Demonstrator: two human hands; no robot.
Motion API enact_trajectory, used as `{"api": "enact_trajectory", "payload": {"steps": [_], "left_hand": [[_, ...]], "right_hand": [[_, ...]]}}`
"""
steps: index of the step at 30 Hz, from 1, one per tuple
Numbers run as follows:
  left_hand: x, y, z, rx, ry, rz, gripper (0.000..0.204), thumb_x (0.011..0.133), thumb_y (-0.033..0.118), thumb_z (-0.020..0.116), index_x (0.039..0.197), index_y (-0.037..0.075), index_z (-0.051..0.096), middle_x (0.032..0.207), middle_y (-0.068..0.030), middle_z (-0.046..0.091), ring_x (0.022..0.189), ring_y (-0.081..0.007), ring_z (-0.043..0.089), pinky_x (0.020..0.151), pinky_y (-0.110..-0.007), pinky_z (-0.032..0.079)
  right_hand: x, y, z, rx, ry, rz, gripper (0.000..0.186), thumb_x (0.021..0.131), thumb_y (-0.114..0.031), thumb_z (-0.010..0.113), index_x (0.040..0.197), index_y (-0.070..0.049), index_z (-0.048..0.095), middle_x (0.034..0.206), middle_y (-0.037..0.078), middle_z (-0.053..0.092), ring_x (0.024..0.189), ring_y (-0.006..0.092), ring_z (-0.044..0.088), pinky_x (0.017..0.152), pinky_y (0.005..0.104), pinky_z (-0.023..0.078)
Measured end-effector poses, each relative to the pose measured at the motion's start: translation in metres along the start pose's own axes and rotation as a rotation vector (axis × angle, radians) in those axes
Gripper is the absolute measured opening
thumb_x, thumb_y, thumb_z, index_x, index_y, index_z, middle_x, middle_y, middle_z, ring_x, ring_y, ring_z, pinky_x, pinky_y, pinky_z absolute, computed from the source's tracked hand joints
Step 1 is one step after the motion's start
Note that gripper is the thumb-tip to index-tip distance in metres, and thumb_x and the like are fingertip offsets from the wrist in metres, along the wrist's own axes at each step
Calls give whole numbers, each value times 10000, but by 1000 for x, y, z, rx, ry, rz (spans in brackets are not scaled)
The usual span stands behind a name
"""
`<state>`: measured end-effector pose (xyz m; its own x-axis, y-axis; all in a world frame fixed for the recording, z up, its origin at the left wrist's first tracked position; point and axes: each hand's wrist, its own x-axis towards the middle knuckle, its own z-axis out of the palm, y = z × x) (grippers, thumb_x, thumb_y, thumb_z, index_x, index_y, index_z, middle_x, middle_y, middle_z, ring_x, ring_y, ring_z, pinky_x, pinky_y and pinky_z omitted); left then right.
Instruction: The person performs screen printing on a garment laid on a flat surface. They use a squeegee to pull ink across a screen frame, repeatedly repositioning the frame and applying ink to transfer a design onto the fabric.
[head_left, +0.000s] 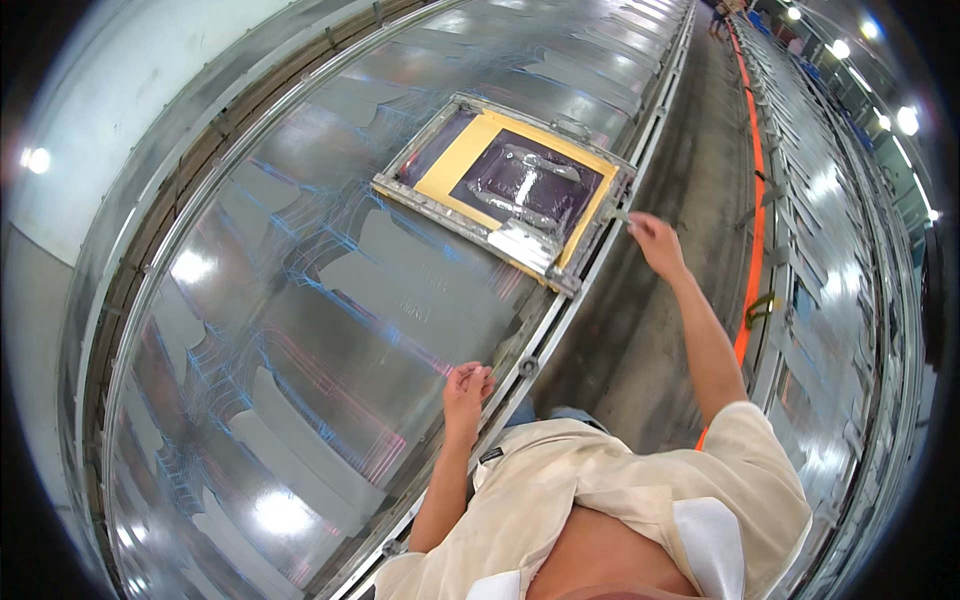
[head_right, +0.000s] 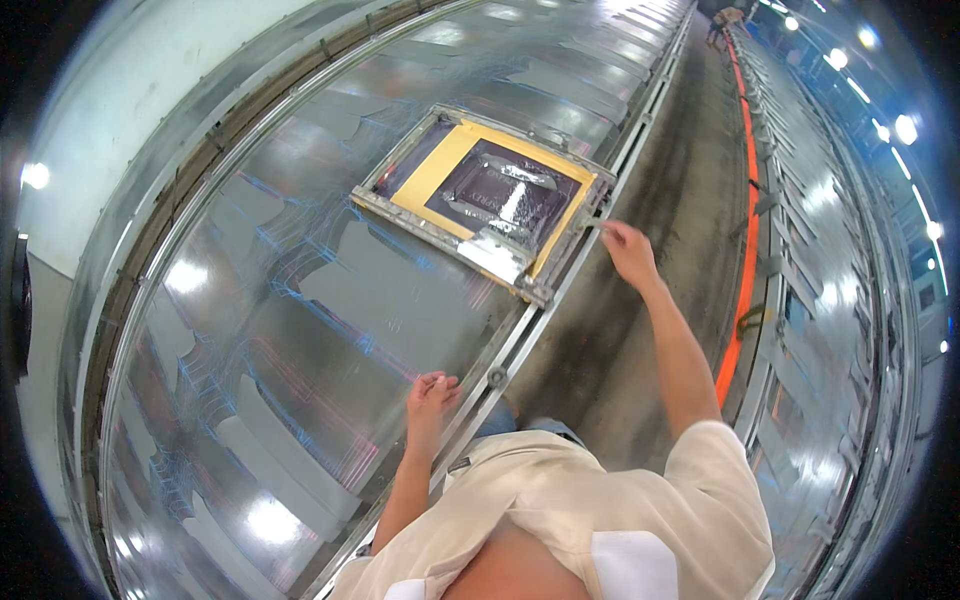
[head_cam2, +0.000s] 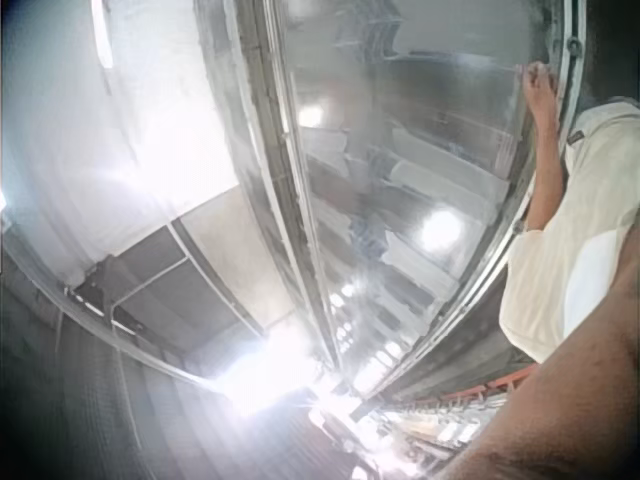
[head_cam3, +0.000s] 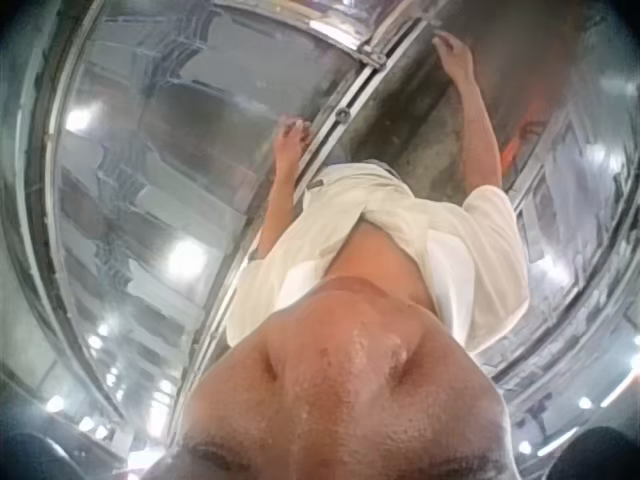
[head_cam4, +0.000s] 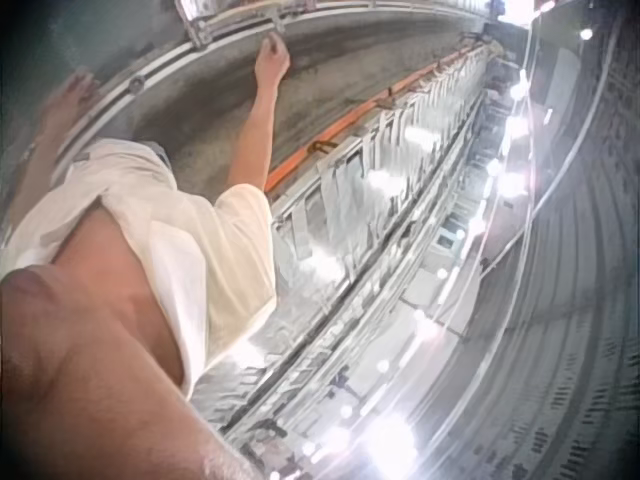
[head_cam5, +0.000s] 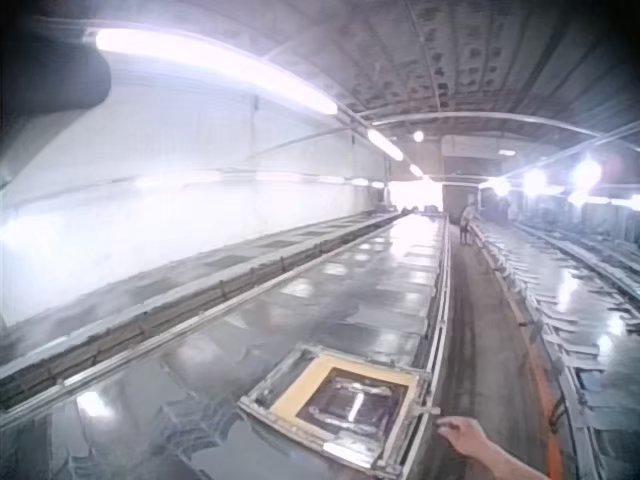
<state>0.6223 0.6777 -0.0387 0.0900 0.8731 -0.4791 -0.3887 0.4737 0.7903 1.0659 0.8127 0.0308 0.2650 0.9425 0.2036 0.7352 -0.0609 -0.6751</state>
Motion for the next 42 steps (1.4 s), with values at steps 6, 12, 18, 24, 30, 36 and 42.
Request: {"api": "enact_trajectory", "payload": {"steps": [6, 12, 18, 24, 30, 36, 42], "left_hand": [[107, -9, 96, 22, 91, 44, 540, 996, 278, 679, 1392, 2, 437, 1213, -146, 649, 1071, -175, 630, 901, -313, 520], [160, -1, 159, 283, 371, 44, 762, 908, 436, 751, 1382, -31, 382, 1232, -230, 656, 1063, -267, 673, 912, -373, 526], [172, -6, 202, 296, 598, -101, 852, 848, 566, 759, 1356, -21, 409, 1172, -231, 653, 1045, -326, 658, 922, -417, 512], [152, 29, 215, 331, 641, -56, 868, 822, 534, 795, 1349, -33, 402, 1078, -204, 659, 980, -302, 665, 890, -407, 523], [67, 100, 168, 276, 745, 1, 853, 781, 519, 838, 1334, 16, 427, 1029, -178, 662, 912, -264, 668, 815, -399, 543], [-42, 113, -34, 440, 1064, 136, 805, 769, 532, 840, 1257, -11, 502, 1098, -228, 667, 936, -327, 677, 820, -421, 537], [-170, 91, -247, 458, 1167, 115, 772, 769, 424, 867, 1273, -47, 518, 1109, -213, 673, 986, -301, 665, 883, -405, 520]], "right_hand": [[213, -8, 39, -80, -142, -173, 334, 946, -260, 648, 1236, -103, 700, 1018, 152, 740, 938, 283, 710, 845, 382, 534], [415, 111, 98, -327, -151, -258, 556, 986, -371, 626, 1459, -94, 537, 1453, 186, 569, 1349, 363, 532, 1125, 432, 413], [437, 94, 161, 8, -619, 68, 384, 1027, -371, 546, 1093, -17, 681, 668, 37, 544, 514, 114, 486, 486, 311, 361], [442, 78, 142, 122, -448, -117, 328, 1004, -363, 653, 1078, -47, 705, 656, -26, 491, 503, 60, 376, 468, 275, 284], [401, -53, 108, 324, -584, -50, 281, 1018, -333, 645, 1112, -69, 667, 707, -40, 509, 530, 28, 382, 464, 244, 271], [233, -193, 218, 574, -643, 56, 238, 1014, -298, 642, 1135, -94, 655, 726, -45, 533, 531, 19, 412, 433, 221, 276], [-23, -274, 350, 789, -692, 94, 222, 994, -253, 657, 1122, -72, 644, 705, -27, 536, 516, 40, 435, 417, 229, 302]]}}
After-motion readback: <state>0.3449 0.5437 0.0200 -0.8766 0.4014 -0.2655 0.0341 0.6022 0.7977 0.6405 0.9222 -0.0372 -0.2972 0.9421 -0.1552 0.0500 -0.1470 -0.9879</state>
